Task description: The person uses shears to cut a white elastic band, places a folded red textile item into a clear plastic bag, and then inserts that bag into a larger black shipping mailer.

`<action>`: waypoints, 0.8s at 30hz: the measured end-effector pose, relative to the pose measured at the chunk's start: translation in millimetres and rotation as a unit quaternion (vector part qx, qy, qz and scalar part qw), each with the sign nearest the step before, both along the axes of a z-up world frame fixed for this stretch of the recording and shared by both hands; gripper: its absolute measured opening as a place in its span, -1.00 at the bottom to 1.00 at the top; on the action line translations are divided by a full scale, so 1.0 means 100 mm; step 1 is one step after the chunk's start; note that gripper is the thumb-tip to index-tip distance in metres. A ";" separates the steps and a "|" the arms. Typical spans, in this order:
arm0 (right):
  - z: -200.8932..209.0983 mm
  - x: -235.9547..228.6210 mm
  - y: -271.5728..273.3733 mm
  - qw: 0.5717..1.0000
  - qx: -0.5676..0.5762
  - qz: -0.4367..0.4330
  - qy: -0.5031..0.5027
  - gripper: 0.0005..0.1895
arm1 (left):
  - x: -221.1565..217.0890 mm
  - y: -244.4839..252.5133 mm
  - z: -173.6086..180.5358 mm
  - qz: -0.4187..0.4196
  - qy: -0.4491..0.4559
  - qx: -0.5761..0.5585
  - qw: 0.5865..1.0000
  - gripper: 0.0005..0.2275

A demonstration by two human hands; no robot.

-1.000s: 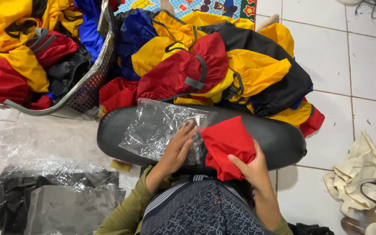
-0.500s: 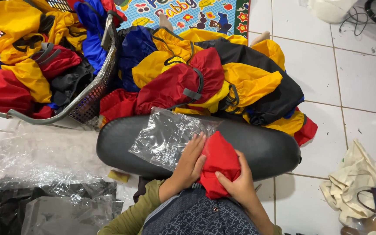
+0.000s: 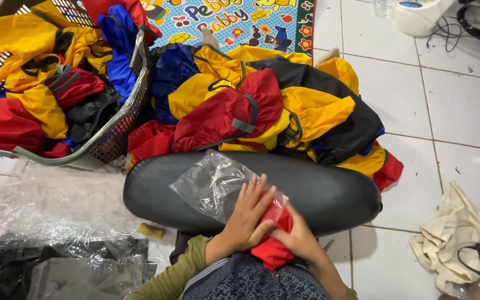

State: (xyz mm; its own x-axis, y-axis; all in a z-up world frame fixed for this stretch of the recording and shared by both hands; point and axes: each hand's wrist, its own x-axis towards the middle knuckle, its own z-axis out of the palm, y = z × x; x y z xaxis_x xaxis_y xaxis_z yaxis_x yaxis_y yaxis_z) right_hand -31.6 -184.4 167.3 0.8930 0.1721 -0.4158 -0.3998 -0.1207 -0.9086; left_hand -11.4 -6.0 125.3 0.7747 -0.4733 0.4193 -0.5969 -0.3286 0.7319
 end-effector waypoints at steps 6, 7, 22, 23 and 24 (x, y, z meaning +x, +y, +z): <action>-0.20 -0.01 -0.19 0.981 0.168 -0.102 0.007 -0.28 | -0.02 0.01 0.05 -0.034 -0.021 0.036 0.999 -0.45; -0.18 -0.02 -0.21 0.981 0.167 -0.102 0.009 -0.28 | -0.02 0.01 0.08 -0.033 -0.020 0.036 0.999 -0.45; -0.29 -0.33 -0.48 0.972 0.110 -0.181 0.106 -0.14 | -0.18 -0.03 -0.34 -0.004 0.069 0.103 0.992 -0.41; -0.34 -0.39 -0.50 0.972 0.086 -0.208 0.071 -0.29 | -0.19 -0.03 -0.32 -0.004 0.060 0.104 0.993 -0.41; -0.38 -0.44 -0.52 0.970 0.062 -0.235 0.033 -0.43 | -0.18 -0.03 -0.29 -0.006 0.049 0.104 0.993 -0.40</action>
